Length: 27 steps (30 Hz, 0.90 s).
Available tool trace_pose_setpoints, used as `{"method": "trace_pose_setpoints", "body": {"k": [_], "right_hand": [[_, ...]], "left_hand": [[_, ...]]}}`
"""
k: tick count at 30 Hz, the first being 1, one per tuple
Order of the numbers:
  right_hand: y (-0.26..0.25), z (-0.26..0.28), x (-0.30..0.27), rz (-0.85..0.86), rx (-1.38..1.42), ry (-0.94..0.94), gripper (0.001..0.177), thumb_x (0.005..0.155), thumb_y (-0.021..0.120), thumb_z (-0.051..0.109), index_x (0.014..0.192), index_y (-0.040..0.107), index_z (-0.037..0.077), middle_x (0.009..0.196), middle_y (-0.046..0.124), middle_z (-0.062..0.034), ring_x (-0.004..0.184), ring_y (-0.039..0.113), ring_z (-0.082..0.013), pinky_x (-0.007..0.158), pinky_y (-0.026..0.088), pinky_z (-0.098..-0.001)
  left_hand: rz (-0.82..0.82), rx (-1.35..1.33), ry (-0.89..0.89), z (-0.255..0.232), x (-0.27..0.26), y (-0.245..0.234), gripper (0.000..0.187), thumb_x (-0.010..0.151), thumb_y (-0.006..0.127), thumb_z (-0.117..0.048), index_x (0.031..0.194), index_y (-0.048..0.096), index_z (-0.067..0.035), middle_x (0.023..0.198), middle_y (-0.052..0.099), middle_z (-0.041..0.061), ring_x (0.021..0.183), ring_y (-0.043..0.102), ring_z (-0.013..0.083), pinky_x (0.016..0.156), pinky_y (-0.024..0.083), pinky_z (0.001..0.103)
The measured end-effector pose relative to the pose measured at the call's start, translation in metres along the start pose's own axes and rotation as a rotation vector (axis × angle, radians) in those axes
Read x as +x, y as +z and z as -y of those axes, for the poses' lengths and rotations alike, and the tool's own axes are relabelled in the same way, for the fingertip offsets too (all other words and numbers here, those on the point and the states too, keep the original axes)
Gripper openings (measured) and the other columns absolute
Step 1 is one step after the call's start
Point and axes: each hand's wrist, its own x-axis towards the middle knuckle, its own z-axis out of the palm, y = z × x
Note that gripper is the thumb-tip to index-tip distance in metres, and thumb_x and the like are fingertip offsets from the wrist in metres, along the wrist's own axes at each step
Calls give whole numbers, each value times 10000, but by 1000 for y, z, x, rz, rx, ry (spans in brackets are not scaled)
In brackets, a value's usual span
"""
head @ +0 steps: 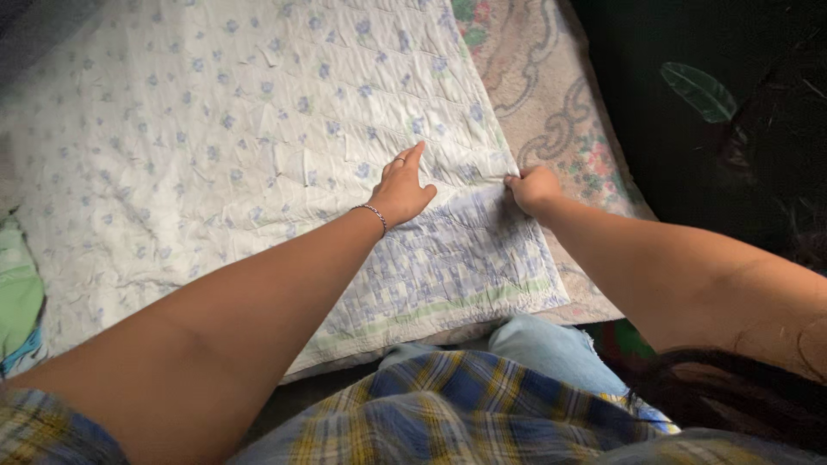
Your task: The person spreads and smooths a white patterned sheet over a bed by hand, tucking the edges under the mattress one side at a time.
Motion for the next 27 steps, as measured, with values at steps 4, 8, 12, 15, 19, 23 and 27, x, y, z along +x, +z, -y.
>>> {"method": "trace_pose_setpoints", "body": {"k": [4,8,12,15,19,23,27], "right_hand": [[-43,-7,-8,42,147,166,268,971,693,287,1092,771,61,994,765,-196,876,741,-334,793,592,-484],[-28,-4,13,-50,-195,-12,291,923,757,320,1086,802,83,1013,757,-184,926,713,-314,863,554,-424],[-2,17,57,-51,-63,-172,503,826,836,345,1190,691,30,1027,745,-184,920,729,-294,843,561,-400],[2,36,80,-4,1,-166,567,833,863,422,1161,693,-7,1033,741,-193,923,726,-300,819,567,-411],[-5,41,86,-39,-76,-141,416,832,834,357,1074,782,22,997,777,-186,863,755,-302,800,583,-405],[-52,54,64,-115,4,-119,258,887,782,239,1056,730,52,939,738,-141,814,722,-252,711,585,-413],[-86,70,19,-122,-42,-82,250,916,771,279,1042,727,68,960,742,-118,870,709,-229,777,558,-399]], "left_hand": [[24,13,48,-9,10,1,913,883,664,-319,1633,150,-241,1666,227,72,1516,255,311,1184,349,483],[23,10,48,-18,19,2,899,884,645,-317,1630,148,-243,1665,244,33,1517,262,299,1179,349,499],[12,30,68,-25,18,7,889,878,653,-313,1623,171,-256,1677,249,6,1536,251,281,1189,323,560],[35,91,43,-29,19,5,897,885,662,-313,1622,151,-289,1688,202,10,1564,160,284,1191,224,659],[2,112,65,-29,23,3,920,878,670,-309,1626,135,-295,1696,185,22,1576,119,291,1203,177,674],[11,112,44,-25,19,4,923,884,675,-332,1628,128,-313,1698,172,32,1576,111,293,1210,155,680],[13,79,32,-11,-8,10,945,862,674,-295,1626,118,-319,1705,158,19,1582,101,281,1198,157,689]]}}
